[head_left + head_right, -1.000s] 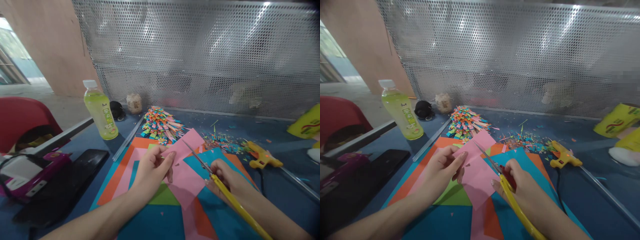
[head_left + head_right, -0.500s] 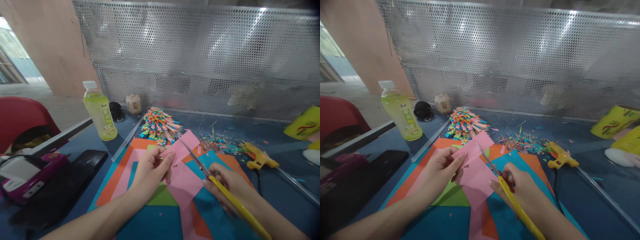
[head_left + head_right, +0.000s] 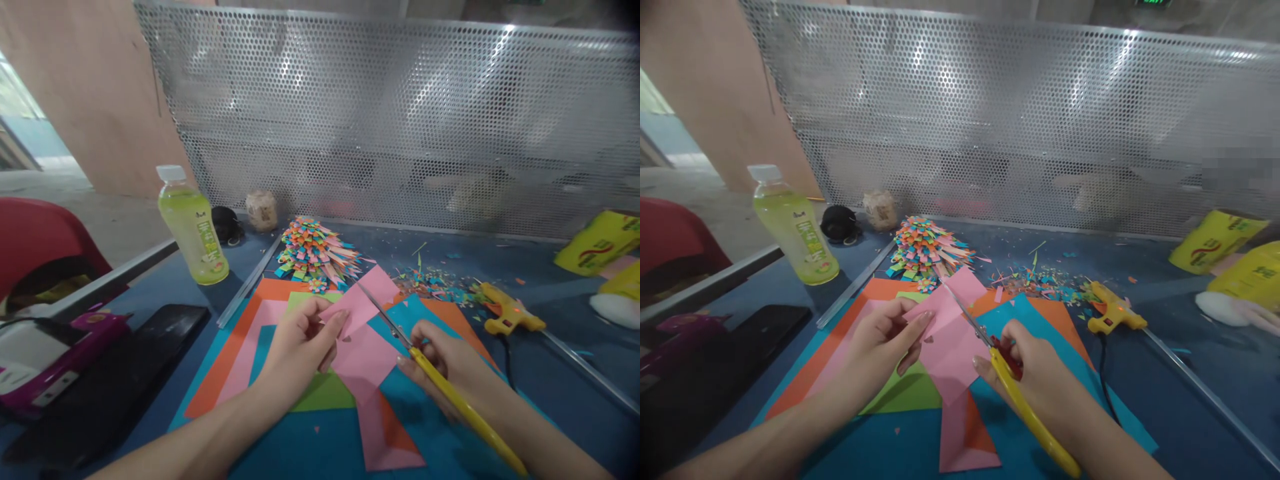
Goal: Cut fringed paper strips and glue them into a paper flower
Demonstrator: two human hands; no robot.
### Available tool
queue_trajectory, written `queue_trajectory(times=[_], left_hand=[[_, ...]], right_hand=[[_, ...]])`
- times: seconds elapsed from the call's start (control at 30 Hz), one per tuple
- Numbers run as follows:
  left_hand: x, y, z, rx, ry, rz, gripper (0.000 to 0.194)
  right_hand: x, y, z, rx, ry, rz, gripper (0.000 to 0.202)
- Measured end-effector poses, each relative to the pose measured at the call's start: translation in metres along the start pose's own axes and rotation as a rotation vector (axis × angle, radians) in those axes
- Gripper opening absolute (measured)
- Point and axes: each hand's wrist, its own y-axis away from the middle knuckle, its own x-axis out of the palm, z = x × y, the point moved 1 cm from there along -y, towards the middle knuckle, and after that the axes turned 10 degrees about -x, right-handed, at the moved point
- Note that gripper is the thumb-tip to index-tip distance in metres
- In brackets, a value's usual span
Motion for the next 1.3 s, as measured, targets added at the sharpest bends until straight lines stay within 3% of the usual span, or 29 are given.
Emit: queue_trajectory(times=[0.53,0.77,0.93,1.07,1.2,1.3], left_hand=[[0.0016,-0.0014,0.0024,-0.032,-0.019,0.029,0.023],[0.0005,-0.0035,0.0051,-0.025,-0.023,0.023,0.022],[-0.0018,-0.0043,0.0023,0.044,-0.013,-0.072,0.023],[0.0016,-0.0039,0.0038,-0.085,0.033,-0.003,0.024],[0.005,-0.0029,0.0056,-0.103,0.098,0.068,0.022],[0.0032,-0.0026,0.0042,-0.085,0.147,0.028,0.021]], right_hand=[[-0.006,-0.0028,0.0013,0.052,-0.034,0.09,0.031],[-0.0064,-0.0028,0.0002,0.037,-0.015,0.068,0.03],[-0.0028,-0.002,0.0002,0.065,-0.154,0.047,0.031],[0.0024,-0.0024,0.0001,0.111,-0.324,0.006,0.035],[0.0014,-0.0013,0.0015,0.061,-0.35,-0.011,0.035],[-0.0012,0.0008,0.0028,-0.026,-0.27,0.022,0.029]])
